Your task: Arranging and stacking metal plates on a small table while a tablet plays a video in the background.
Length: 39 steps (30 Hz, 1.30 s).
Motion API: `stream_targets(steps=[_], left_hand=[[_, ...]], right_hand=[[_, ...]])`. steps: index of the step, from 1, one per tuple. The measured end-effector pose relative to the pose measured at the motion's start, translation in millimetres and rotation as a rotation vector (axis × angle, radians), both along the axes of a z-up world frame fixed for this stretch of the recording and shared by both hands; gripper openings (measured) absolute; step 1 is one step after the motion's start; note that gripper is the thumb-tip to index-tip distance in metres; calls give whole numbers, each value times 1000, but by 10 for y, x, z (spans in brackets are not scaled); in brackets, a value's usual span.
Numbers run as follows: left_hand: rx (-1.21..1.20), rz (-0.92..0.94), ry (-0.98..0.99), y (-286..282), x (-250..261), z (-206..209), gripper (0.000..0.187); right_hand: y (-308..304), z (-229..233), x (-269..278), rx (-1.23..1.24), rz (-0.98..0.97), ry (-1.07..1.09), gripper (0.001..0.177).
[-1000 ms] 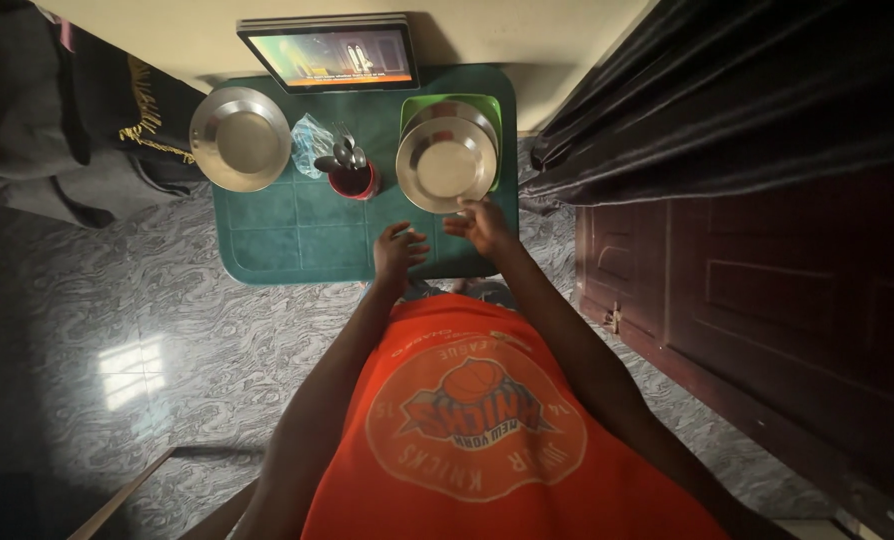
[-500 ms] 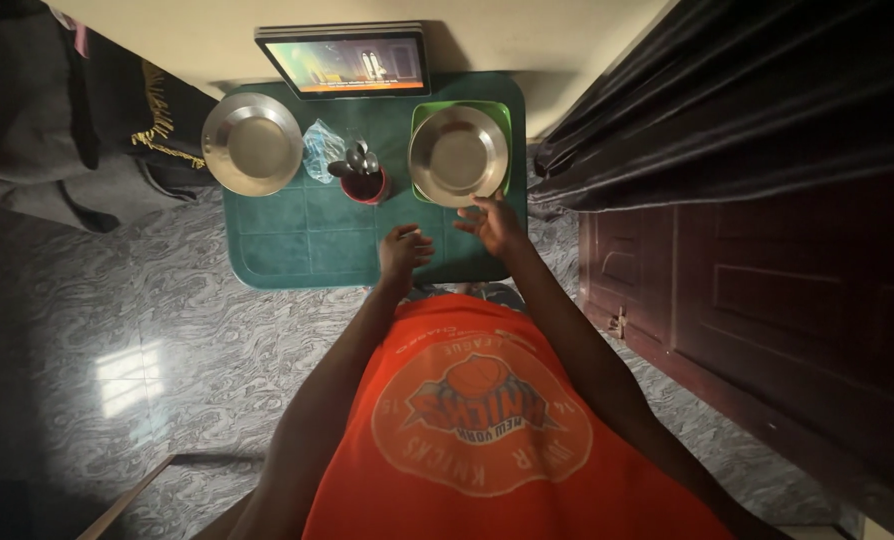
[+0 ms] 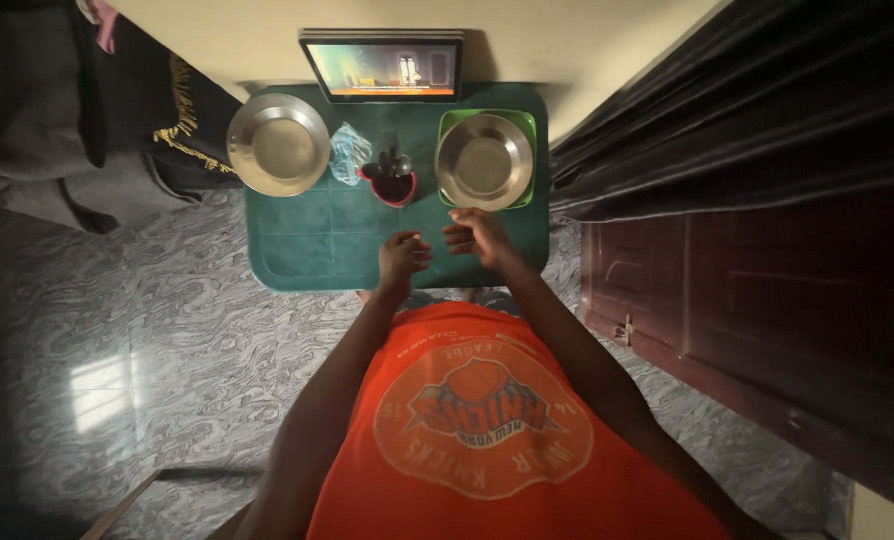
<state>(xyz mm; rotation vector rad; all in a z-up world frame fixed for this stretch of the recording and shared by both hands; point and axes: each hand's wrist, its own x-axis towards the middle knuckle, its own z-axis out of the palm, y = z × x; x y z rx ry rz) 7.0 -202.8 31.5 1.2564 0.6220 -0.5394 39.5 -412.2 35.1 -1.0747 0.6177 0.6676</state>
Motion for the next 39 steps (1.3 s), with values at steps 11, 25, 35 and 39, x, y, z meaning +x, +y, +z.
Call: stream_targets(steps=[11,25,35,39], left_hand=[[-69,79,12,925,48,-166,33],[-116,102,134,1850,8,-792,28],[-116,67,152,2187,230,-711,45],[-176,128,139,2289,521,-919,52]], right_hand=[[867,58,-64,-108,66,-105,28],[2083,66,-598,-277,345,-114,38],[2405,-331,-620,-630,469,-598,43],[2639,-39,-446,-296,199,-1,38]])
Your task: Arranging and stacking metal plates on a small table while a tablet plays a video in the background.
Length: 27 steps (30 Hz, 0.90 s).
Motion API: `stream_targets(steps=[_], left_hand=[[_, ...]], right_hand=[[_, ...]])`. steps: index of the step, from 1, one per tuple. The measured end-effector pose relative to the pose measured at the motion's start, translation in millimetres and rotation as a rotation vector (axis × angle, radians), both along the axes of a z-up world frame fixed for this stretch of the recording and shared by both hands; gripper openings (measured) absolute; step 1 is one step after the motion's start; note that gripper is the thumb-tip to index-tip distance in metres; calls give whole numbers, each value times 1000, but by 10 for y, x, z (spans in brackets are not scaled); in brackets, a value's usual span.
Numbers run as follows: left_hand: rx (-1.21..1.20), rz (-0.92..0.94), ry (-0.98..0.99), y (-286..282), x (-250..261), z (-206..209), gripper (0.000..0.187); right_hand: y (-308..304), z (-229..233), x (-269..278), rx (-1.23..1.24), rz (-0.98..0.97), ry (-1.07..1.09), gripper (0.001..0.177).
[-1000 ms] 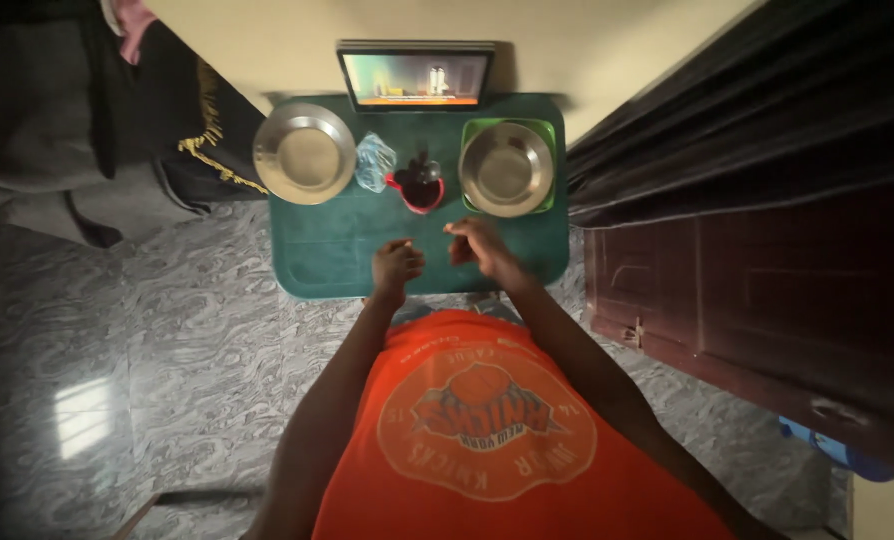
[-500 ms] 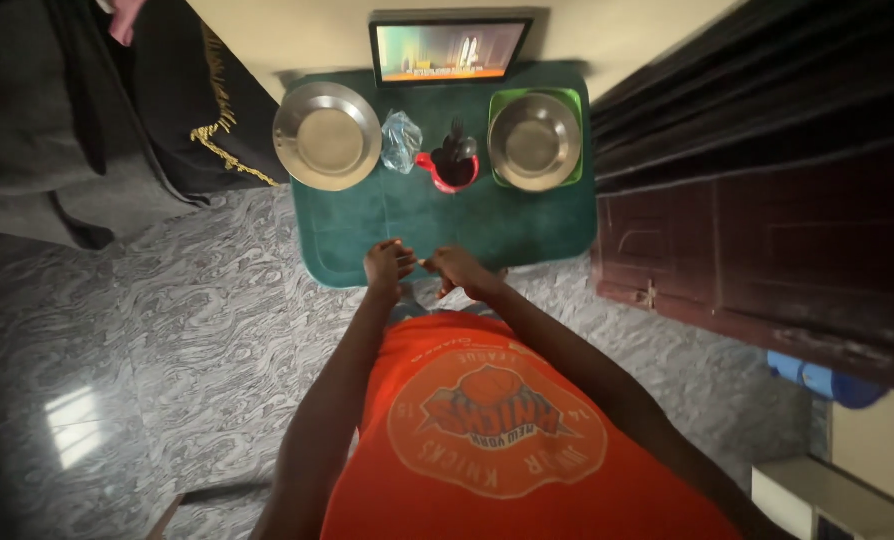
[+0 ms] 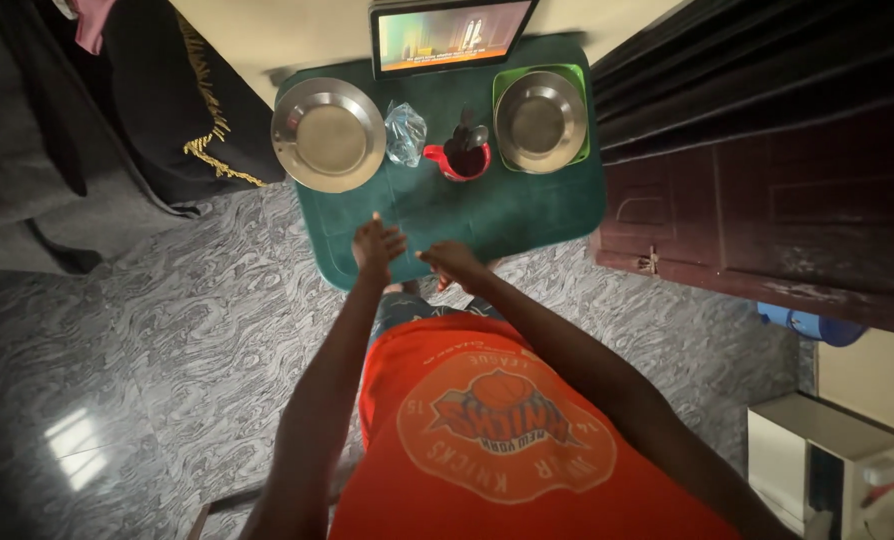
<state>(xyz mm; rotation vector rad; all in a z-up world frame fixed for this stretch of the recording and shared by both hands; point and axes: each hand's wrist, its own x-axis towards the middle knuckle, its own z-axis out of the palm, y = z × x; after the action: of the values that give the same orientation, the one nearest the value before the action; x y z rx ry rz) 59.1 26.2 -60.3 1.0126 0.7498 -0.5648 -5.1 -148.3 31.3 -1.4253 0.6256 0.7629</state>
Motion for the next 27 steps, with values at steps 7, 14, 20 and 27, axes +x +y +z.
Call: stream_targets(steps=[7,14,20,27], left_hand=[[-30,83,-40,115,619,-46,58],[-135,147,69,223,939,-490,65],[-126,188,55,365,1012,-125,50],[-152,288,-64,521,977,-451,30]], right_hand=[[321,360,488,-107,-41,44,36],[477,390,711,-110,-27,-1,38],[500,257,719,-103,-63,21,38],[527,194,790,-48,-56,37,33]])
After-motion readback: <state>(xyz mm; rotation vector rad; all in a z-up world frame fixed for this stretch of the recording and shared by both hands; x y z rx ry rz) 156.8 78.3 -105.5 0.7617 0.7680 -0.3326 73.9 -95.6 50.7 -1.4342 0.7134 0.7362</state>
